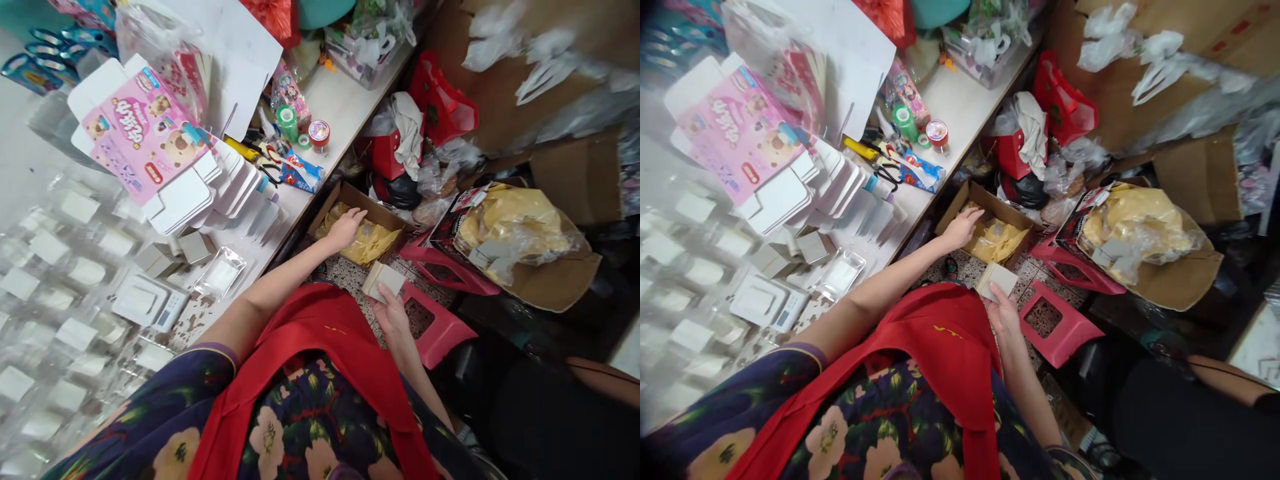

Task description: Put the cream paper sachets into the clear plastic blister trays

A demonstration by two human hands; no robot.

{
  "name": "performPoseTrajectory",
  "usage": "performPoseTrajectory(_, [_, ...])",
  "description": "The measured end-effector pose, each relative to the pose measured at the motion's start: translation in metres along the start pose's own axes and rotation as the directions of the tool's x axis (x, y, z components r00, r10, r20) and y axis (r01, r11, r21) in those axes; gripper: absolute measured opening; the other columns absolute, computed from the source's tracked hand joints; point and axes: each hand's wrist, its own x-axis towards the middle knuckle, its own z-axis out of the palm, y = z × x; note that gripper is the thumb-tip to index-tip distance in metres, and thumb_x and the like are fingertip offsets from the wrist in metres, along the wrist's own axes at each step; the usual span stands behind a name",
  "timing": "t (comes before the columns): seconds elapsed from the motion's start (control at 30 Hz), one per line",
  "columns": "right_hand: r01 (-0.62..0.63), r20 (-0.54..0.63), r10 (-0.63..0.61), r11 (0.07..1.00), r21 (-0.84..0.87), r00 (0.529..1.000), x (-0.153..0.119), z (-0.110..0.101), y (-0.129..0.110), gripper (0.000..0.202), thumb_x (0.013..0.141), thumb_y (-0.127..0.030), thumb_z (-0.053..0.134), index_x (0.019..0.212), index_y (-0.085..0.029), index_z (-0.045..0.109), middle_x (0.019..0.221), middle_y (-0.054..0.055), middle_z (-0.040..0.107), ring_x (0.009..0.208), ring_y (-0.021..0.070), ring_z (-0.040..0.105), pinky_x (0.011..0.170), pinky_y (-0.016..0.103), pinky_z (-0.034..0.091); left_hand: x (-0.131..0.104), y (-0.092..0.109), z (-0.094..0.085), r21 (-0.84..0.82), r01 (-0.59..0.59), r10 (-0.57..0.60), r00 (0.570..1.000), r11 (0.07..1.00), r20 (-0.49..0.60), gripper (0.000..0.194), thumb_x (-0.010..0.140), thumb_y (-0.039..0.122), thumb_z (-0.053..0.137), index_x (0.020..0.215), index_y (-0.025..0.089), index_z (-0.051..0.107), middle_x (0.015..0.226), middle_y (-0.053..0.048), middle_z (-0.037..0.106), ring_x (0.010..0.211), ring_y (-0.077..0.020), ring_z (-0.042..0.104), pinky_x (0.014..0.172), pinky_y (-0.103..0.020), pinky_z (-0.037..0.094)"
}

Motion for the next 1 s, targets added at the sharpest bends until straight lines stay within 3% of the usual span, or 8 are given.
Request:
performPoseTrajectory(0.1, [0.109,-0.010,-0.109,0.994,-0.017,0.994,0.010,0.017,0.006,0.038,0.060,-0.019,0.079,0.096,-0.020,0.065,0.089,-0.001,0.075,0.080,0.0142,0.069,0.073,0.027,0.056,-0.051,0.002,-0.001,-0.415,0.195,-0.119,0.972,0.889,0.202,0.042,0.077,0.020,0.062,0.118,0.011,0.058,0.115,-0.014,0.063,0.107,-0.0236,0.060,0.094,-0.038,0.046])
performPoseTrajectory(0.17, [0.141,0.028,-0.140,0.989,-0.036,0.990,0.015,0.032,0.015,0.036,0.061,-0.020,0.078,0.095,-0.018,0.065,0.090,0.000,0.074,0.080,0.0144,0.068,0.075,0.028,0.055,-0.086,0.003,0.006,-0.650,0.379,-0.176,0.917,0.659,0.357,0.043,0.069,0.028,0.073,0.106,0.010,0.060,0.096,-0.010,0.066,0.087,-0.0190,0.064,0.081,-0.035,0.051])
performPoseTrajectory(0.27, [0.151,0.068,-0.147,0.987,-0.063,0.987,0.018,0.054,0.032,0.037,0.060,-0.020,0.078,0.094,-0.017,0.065,0.086,0.001,0.074,0.075,0.0152,0.067,0.073,0.029,0.054,-0.118,0.005,0.019,-0.826,0.443,-0.307,0.887,0.350,0.346,0.049,0.054,0.032,0.084,0.089,0.012,0.056,0.078,-0.001,0.063,0.070,-0.0118,0.062,0.072,-0.029,0.051])
performPoseTrajectory(0.47, [0.040,0.250,-0.010,0.992,-0.116,0.968,0.010,0.071,0.034,0.047,0.056,-0.023,0.081,0.100,-0.023,0.064,0.084,-0.001,0.073,0.079,0.0171,0.067,0.079,0.031,0.053,-0.133,0.004,-0.012,-0.871,0.407,-0.384,0.877,0.274,0.289,0.043,0.049,0.025,0.086,0.072,0.012,0.053,0.061,0.004,0.059,0.058,-0.0090,0.059,0.064,-0.025,0.049])
performPoseTrajectory(0.67, [-0.246,0.632,0.273,0.960,-0.132,0.725,-0.001,0.092,0.003,0.077,0.041,-0.048,0.084,0.111,-0.029,0.058,0.104,0.005,0.071,0.110,0.0296,0.062,0.088,0.046,0.051,-0.161,0.015,-0.047,-0.869,0.492,-0.233,0.852,0.049,0.469,0.040,0.058,0.023,0.082,0.091,0.008,0.065,0.084,-0.009,0.071,0.077,-0.0185,0.069,0.077,-0.034,0.055])
performPoseTrajectory(0.77, [-0.254,0.675,0.274,0.958,-0.132,0.685,-0.003,0.107,0.005,0.085,0.040,-0.046,0.084,0.118,-0.029,0.054,0.101,0.005,0.072,0.109,0.0309,0.063,0.090,0.050,0.049,-0.167,0.016,-0.044,-0.857,0.513,-0.230,0.830,-0.039,0.507,0.040,0.059,0.024,0.080,0.091,0.007,0.065,0.082,-0.012,0.071,0.076,-0.0202,0.069,0.079,-0.035,0.055])
performPoseTrajectory(0.9, [-0.226,0.680,0.252,0.966,-0.130,0.689,0.004,0.110,0.011,0.076,0.047,-0.037,0.080,0.119,-0.029,0.055,0.096,0.002,0.073,0.092,0.0250,0.069,0.083,0.043,0.053,-0.171,0.010,-0.043,-0.822,0.568,-0.318,0.789,0.053,0.525,0.048,0.064,0.036,0.077,0.099,0.006,0.062,0.088,-0.015,0.070,0.079,-0.0223,0.069,0.082,-0.039,0.054])
performPoseTrajectory(1.0, [-0.219,0.691,0.260,0.964,-0.149,0.674,0.011,0.106,0.009,0.072,0.051,-0.033,0.077,0.119,-0.029,0.054,0.096,0.001,0.072,0.086,0.0223,0.069,0.081,0.043,0.054,-0.176,0.006,-0.052,-0.757,0.438,-0.493,0.852,0.485,0.177,0.069,0.067,0.048,0.074,0.121,0.011,0.050,0.113,-0.020,0.062,0.102,-0.0276,0.064,0.089,-0.045,0.050])
